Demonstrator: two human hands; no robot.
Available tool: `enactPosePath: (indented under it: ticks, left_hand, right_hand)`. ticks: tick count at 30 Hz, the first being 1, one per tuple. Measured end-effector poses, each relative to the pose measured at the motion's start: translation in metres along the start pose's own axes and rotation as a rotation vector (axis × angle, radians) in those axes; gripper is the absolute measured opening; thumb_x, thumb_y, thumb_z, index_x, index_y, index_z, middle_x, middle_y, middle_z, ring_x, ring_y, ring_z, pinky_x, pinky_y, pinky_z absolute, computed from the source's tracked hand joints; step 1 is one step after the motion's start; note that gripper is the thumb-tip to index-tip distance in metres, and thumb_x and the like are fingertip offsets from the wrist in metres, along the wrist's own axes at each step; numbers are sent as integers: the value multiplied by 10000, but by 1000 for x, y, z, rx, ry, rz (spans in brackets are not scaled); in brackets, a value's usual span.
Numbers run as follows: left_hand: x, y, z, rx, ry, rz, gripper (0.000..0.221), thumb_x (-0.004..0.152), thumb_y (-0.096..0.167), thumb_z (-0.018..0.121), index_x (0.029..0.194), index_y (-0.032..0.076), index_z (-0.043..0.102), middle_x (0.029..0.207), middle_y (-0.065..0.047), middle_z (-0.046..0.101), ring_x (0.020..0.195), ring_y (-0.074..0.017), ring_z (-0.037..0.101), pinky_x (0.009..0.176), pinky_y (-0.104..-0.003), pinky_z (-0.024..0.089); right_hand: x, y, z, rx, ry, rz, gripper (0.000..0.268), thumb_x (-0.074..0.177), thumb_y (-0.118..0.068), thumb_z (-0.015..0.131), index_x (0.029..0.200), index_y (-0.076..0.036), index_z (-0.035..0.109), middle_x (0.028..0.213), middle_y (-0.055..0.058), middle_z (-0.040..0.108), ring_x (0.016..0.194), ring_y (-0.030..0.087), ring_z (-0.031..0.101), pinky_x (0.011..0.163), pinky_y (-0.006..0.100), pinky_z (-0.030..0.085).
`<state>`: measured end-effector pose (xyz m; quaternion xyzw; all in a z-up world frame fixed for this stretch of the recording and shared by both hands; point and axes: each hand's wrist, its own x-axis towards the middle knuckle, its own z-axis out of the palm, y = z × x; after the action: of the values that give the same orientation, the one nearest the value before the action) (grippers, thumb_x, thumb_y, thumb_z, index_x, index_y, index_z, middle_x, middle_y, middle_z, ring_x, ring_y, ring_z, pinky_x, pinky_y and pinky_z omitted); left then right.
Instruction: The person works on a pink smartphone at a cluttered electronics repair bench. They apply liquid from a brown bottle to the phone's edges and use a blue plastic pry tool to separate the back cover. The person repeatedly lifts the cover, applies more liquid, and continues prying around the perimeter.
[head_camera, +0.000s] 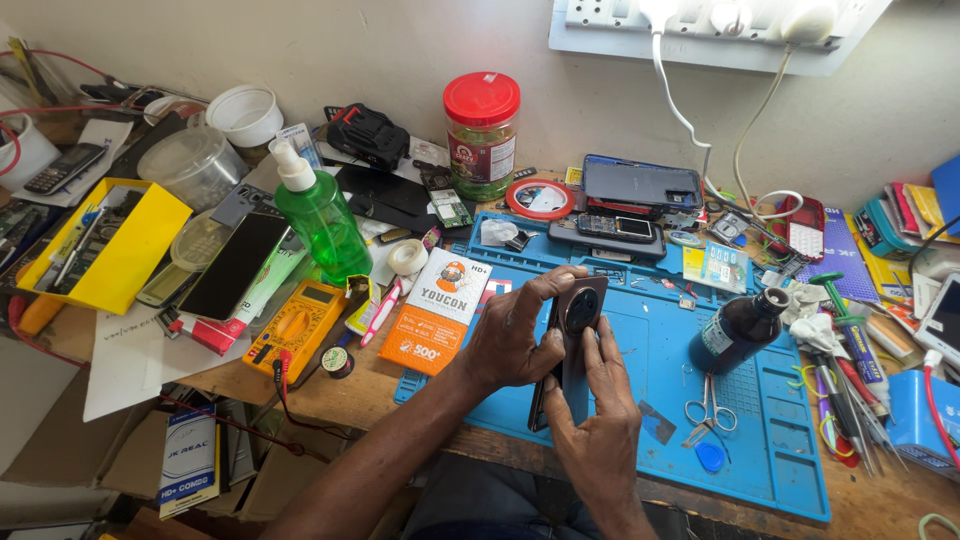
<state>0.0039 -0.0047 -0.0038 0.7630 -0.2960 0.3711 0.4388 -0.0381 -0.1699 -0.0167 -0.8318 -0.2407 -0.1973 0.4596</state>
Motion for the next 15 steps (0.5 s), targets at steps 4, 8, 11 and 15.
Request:
enactPosePath:
  ticks: [4, 8, 11, 15]
  left_hand:
    - [-1, -2, 3, -12, 13, 13, 535, 838, 27, 508, 1362, 17, 400, 1399, -288, 621, 1278, -424, 688, 1130, -471, 591]
    - [0, -2, 4, -29, 18, 31, 498, 888, 56, 517, 1370, 22, 399, 1405, -289, 616, 1291, -423, 679, 1141, -475, 582]
    - [1, -2, 4, -16, 14, 35, 497, 905, 55, 523, 1385, 20, 394, 1412, -282, 611, 1292, -420, 677, 1137, -467, 585]
    - [-1, 1, 2, -74, -16, 10, 545, 891, 26, 489, 1423, 2, 373, 1470, -301, 564, 1359, -442, 628, 1177, -483, 562]
  right_hand:
    - [-2, 4, 4, -14, -7, 23, 693, 819, -103, 743, 1444, 59, 491, 1544, 323, 424, 1385, 461, 496, 1024, 485, 535]
    - [-2, 4, 4, -17, -12, 26, 685, 829, -116, 739, 1441, 65, 492, 1537, 336, 415, 1382, 470, 486, 1015, 494, 533]
    - [-1, 3, 3, -30, -7, 6, 675, 844, -113, 735, 1446, 72, 491, 1538, 332, 424, 1396, 471, 480, 1046, 499, 508]
    - [-1, 1, 0, -21, -6, -5, 648, 860, -98, 712, 1442, 82, 494, 1543, 323, 437, 1400, 454, 488, 1069, 482, 491]
